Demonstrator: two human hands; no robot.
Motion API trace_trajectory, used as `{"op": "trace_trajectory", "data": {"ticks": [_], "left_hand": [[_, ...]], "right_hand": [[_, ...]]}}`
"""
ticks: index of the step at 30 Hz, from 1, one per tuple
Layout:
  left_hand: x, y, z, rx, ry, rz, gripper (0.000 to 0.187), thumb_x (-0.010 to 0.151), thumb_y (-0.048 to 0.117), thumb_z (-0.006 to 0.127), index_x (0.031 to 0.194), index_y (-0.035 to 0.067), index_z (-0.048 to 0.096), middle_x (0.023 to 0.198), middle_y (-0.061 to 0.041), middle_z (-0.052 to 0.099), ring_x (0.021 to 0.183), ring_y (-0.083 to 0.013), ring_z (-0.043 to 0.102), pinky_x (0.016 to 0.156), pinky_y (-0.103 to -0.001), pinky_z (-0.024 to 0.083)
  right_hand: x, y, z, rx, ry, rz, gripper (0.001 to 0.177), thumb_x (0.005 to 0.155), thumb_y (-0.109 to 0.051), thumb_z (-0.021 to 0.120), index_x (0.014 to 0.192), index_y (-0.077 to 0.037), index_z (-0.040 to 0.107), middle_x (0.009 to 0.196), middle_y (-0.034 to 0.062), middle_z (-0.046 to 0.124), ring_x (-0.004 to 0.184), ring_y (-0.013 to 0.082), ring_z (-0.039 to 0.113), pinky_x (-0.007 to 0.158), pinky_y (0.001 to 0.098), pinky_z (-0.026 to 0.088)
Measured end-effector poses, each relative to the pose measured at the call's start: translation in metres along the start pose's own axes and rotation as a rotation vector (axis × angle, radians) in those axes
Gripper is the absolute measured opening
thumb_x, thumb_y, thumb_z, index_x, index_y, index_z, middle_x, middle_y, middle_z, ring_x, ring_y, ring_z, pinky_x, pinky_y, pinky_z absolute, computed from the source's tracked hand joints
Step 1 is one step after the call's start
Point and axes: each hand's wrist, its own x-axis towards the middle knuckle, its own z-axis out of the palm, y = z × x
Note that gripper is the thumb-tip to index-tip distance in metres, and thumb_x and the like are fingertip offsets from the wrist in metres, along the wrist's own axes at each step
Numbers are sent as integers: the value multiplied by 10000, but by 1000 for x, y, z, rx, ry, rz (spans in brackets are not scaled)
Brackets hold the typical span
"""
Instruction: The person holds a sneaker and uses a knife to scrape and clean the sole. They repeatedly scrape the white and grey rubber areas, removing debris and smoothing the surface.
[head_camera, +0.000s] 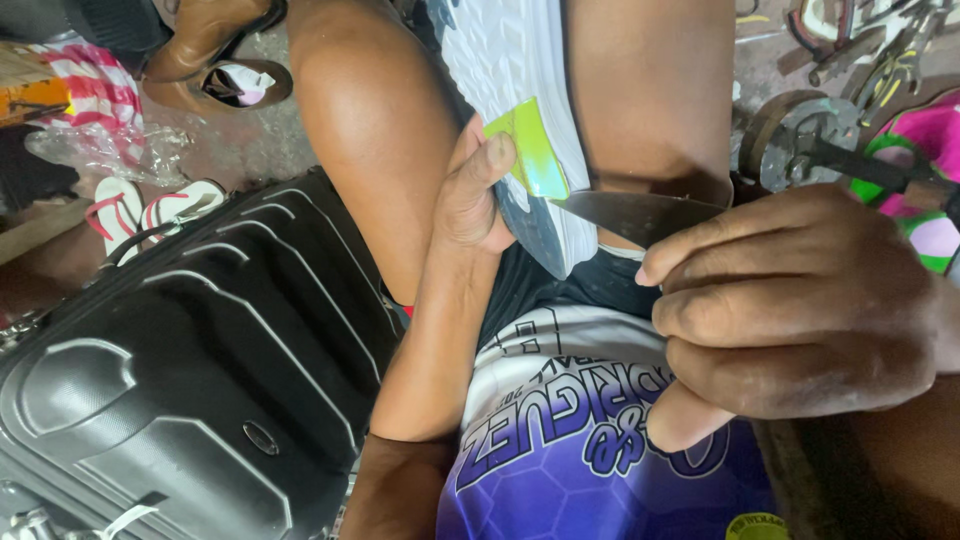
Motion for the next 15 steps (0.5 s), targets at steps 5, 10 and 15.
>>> {"op": "trace_trajectory", "data": {"ticks": [5,10,15], "left_hand": [[1,-1,-2,8,-27,-2,754,919,291,874,1439,-94,488,1256,-154,676,1116,-216,682,1007,-351,551],[1,0,-2,14,6,-3,799,886,292,881,1485,-60,486,1262,-143,672,1126,-206,681,1008,-342,553],[3,-1,-2,14,-9,-6,773,892,288,882,1443,-82,485,1252,-150,675,1111,-207,683,994,-341,557]], "right_hand": [[8,-4,-3,-45,-54,35,422,863,-507,750,810,-115,602,842,1,655,801,152,712,854,373,630],[10,-6,-5,-79,-79,62,462,836,-551,746,810,-111,605,832,13,648,799,160,701,854,364,619],[11,-8,-4,-125,-80,82,464,842,-541,741,789,-100,605,824,15,642,792,159,701,853,364,619]]}}
